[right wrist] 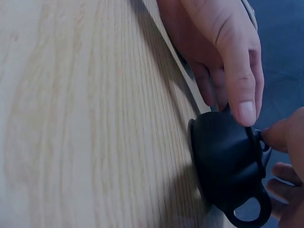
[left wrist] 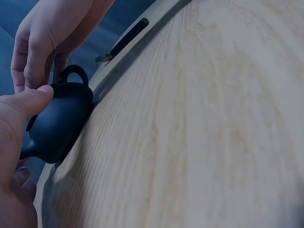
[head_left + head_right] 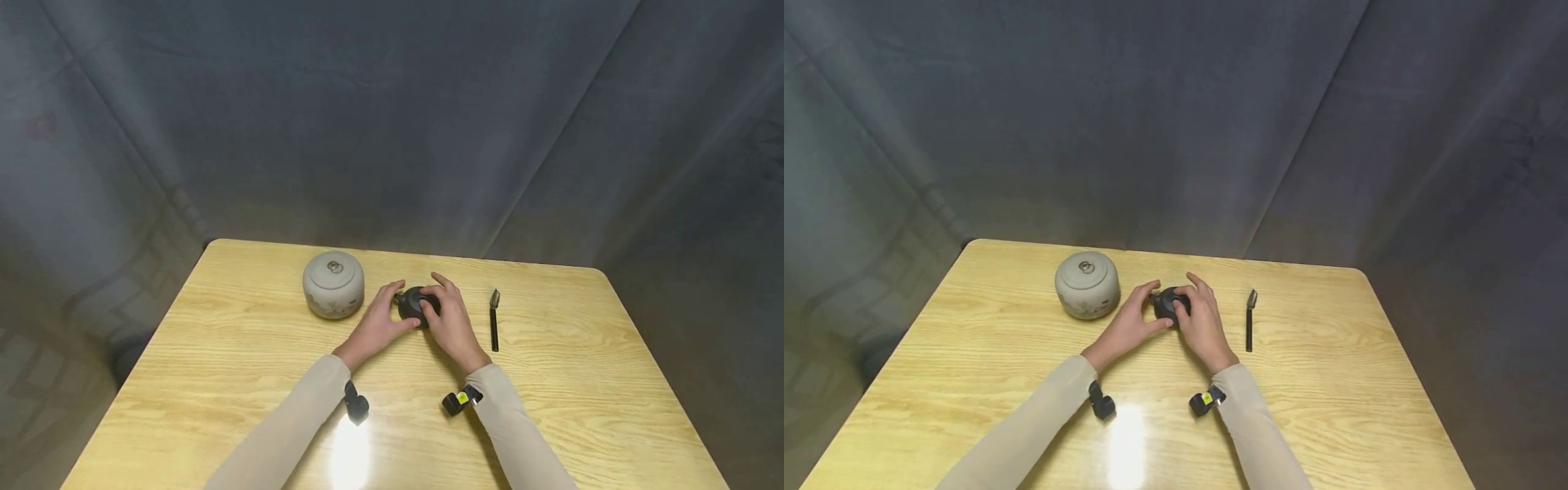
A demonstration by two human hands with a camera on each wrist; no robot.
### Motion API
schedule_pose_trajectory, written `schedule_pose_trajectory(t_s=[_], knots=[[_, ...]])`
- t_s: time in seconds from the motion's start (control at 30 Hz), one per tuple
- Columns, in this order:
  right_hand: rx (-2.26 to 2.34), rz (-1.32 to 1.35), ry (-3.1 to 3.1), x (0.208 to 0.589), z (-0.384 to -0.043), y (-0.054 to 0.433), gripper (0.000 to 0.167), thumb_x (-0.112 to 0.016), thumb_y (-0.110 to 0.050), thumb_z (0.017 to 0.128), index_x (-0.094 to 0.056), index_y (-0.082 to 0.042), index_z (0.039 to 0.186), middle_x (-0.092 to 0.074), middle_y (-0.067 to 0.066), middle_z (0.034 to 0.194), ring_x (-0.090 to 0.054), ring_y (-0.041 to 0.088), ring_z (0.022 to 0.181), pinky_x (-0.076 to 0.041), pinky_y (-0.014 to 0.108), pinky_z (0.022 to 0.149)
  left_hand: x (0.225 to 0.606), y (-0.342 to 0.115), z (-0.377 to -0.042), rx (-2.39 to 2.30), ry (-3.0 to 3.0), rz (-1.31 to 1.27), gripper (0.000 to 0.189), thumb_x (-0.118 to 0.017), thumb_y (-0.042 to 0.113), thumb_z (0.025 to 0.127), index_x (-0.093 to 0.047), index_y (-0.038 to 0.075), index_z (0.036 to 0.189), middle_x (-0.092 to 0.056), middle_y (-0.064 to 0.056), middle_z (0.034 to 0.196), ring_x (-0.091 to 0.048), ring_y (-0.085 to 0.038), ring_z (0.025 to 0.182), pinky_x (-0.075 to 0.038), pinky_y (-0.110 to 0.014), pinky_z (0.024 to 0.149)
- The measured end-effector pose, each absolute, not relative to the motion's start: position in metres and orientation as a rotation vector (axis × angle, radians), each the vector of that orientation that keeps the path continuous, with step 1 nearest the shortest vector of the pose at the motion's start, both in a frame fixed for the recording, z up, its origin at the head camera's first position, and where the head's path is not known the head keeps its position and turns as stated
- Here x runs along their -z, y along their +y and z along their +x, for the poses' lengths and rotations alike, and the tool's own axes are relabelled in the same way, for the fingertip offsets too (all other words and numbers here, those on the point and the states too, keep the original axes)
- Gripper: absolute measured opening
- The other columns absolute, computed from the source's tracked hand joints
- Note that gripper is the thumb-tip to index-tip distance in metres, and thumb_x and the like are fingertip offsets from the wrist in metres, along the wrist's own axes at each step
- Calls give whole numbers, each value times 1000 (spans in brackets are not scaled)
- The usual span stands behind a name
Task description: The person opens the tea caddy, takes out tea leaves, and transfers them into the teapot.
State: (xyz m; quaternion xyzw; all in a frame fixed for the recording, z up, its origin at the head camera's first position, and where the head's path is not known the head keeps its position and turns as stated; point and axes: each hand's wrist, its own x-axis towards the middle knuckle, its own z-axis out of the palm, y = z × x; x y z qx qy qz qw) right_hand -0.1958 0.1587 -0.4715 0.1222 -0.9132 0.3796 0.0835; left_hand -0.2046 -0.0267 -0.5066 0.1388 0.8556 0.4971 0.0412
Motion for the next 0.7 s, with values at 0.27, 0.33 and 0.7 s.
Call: schedule_pose_trajectory(t_s=[0.27,0.33,0.7], knots=[[-1130,337,-2735,472,-200,157,19,-66,-11,106,-73,1,119,-49,19,162,-44,42,153,-42,60,123,505,-22,-209,-1492,2634,467,79,-81,35,96,-44,10,160,-45,-12,165,-46,-34,154,-43,-53,124],[-1135,335,-2738,472,-201,157,19,-67,-11,105,-74,1,118,-50,19,162,-45,42,153,-43,60,122,506,-21,-209,-1488,2636,476,76,-81,34,97,-45,8,159,-47,-12,164,-48,-33,153,-44,-51,124],[-1135,358,-2737,469,-205,160,19,-68,-12,105,-75,1,116,-53,19,158,-48,43,150,-44,59,121,506,-20,-212,-1446,2647,463,73,-81,34,97,-48,10,157,-49,-9,162,-49,-30,152,-43,-49,124]])
